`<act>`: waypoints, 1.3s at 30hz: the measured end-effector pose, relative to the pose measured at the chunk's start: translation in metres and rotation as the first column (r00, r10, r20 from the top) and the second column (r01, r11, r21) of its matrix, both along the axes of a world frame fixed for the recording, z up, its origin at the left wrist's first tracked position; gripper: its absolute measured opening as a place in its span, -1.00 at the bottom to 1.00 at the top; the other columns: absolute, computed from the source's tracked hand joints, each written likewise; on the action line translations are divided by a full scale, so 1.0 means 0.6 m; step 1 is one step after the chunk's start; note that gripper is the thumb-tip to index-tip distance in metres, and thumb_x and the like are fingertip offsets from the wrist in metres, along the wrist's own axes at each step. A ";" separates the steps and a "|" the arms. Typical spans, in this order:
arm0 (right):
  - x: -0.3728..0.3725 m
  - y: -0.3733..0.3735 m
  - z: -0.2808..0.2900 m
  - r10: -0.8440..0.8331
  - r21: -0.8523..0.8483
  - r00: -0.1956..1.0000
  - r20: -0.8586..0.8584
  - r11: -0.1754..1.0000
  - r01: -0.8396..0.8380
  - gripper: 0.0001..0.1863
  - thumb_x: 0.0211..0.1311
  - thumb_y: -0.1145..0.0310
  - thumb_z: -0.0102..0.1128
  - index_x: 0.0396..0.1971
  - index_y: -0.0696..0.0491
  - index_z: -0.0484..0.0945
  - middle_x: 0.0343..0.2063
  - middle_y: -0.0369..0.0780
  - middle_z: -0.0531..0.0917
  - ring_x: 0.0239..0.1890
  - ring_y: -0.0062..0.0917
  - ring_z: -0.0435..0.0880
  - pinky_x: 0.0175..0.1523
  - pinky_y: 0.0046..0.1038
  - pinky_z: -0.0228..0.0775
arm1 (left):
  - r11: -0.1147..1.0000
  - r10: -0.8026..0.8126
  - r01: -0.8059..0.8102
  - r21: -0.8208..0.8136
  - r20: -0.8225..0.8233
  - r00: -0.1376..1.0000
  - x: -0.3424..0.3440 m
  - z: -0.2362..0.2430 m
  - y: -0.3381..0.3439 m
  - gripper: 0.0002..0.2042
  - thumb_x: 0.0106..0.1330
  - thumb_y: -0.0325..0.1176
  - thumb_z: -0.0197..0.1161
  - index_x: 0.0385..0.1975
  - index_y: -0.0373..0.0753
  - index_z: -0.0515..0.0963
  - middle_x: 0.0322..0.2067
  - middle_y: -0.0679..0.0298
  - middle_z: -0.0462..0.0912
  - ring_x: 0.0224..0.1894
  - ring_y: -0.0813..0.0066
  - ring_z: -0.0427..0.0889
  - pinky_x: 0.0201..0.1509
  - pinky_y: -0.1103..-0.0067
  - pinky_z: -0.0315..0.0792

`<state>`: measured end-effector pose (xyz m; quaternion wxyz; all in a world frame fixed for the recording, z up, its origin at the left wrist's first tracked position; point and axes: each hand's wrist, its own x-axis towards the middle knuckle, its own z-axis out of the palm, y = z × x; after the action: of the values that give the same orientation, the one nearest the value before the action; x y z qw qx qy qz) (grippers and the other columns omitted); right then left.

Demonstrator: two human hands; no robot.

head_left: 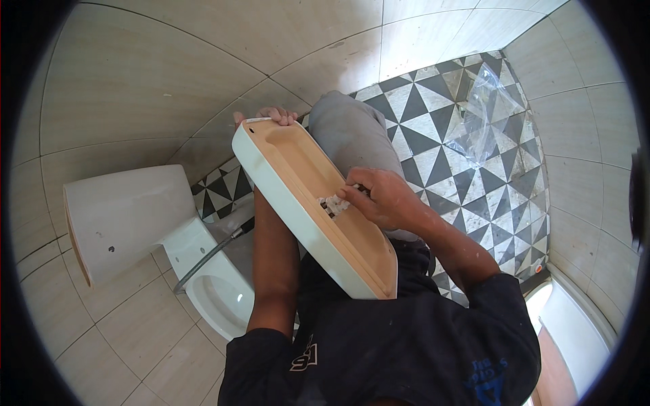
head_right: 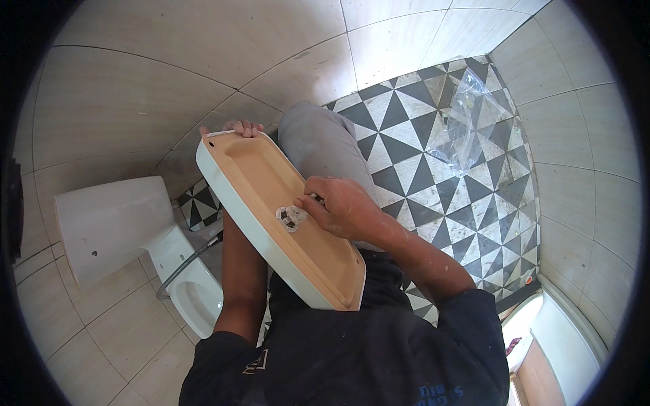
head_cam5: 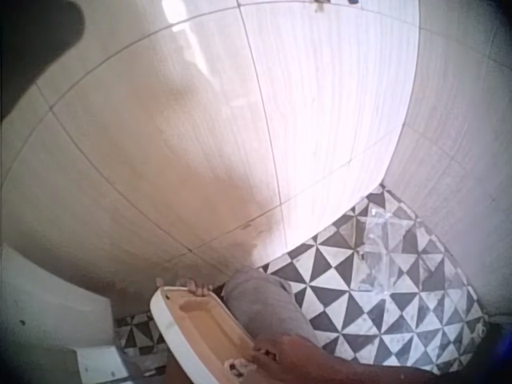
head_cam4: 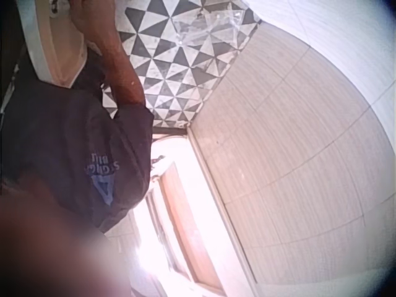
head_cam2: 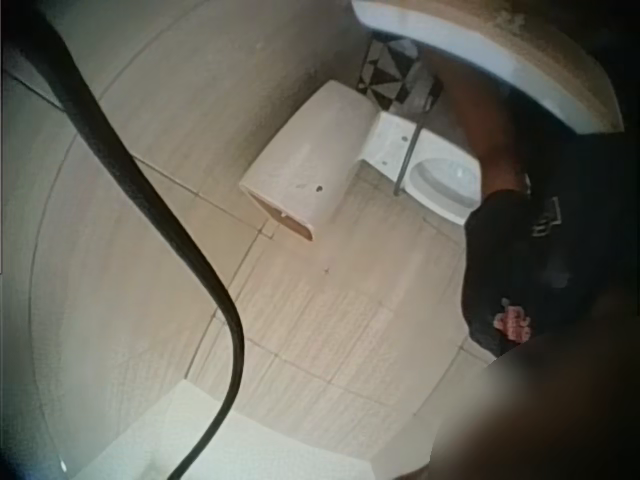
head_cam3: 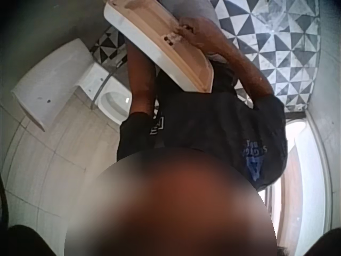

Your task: Repairing or adjusting the flush mechanism on a toilet tank lid.

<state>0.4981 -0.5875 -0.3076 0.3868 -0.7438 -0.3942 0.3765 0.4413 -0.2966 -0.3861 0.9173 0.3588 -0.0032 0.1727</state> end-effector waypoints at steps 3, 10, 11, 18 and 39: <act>-0.012 0.003 -0.002 -0.164 0.250 0.975 -0.149 0.948 0.197 -0.66 0.50 0.12 0.33 -0.32 0.13 0.65 -0.48 -0.07 0.67 -0.39 -0.18 0.70 -0.21 -0.21 0.48 | 0.999 -0.016 0.015 0.037 0.016 1.000 0.001 -0.001 0.007 -0.15 0.65 0.38 -0.47 -0.29 -0.25 0.64 -0.35 0.25 0.64 -0.18 0.30 0.54 0.30 0.28 0.33; 0.003 -0.002 -0.001 -0.053 -0.005 0.997 -0.058 0.999 0.053 -0.78 0.49 0.25 0.36 -0.16 0.11 0.63 -0.36 -0.10 0.71 -0.39 -0.31 0.70 -0.22 -0.29 0.50 | 1.000 -0.011 0.011 -0.006 0.025 1.000 -0.002 -0.005 0.006 -0.14 0.64 0.39 -0.46 -0.28 -0.26 0.65 -0.36 0.23 0.63 -0.17 0.30 0.55 0.30 0.28 0.33; 0.000 -0.005 -0.009 -0.068 0.092 0.998 -0.018 0.993 0.069 -0.75 0.48 0.22 0.38 -0.16 0.11 0.63 -0.37 -0.11 0.71 -0.40 -0.35 0.70 -0.22 -0.31 0.49 | 1.000 -0.011 0.011 -0.006 0.026 1.000 0.001 -0.006 0.005 -0.14 0.64 0.39 -0.46 -0.28 -0.26 0.65 -0.36 0.23 0.63 -0.17 0.30 0.55 0.30 0.28 0.33; -0.009 0.001 0.012 -0.212 0.215 0.948 -0.239 0.940 0.265 -0.65 0.54 0.12 0.30 -0.29 0.13 0.66 -0.52 -0.08 0.64 -0.42 -0.31 0.69 -0.26 -0.25 0.45 | 1.000 -0.016 0.016 -0.006 0.013 1.000 -0.002 -0.003 0.004 -0.14 0.61 0.41 -0.37 -0.29 -0.31 0.67 -0.35 0.19 0.66 -0.18 0.28 0.55 0.28 0.30 0.33; -0.010 -0.051 -0.003 -0.189 -0.071 0.952 -0.241 0.982 0.177 -0.62 0.49 0.07 0.39 -0.22 0.14 0.66 -0.53 -0.22 0.66 -0.49 -0.55 0.61 -0.32 -0.40 0.44 | 1.000 -0.009 0.009 -0.023 0.023 1.000 0.001 -0.004 0.006 -0.16 0.61 0.39 -0.35 -0.29 -0.31 0.67 -0.37 0.18 0.67 -0.19 0.27 0.58 0.25 0.30 0.37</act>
<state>0.4921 -0.6178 -0.3092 0.4477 -0.7338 -0.2632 0.4379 0.4418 -0.2928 -0.3886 0.9220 0.3462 -0.0133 0.1727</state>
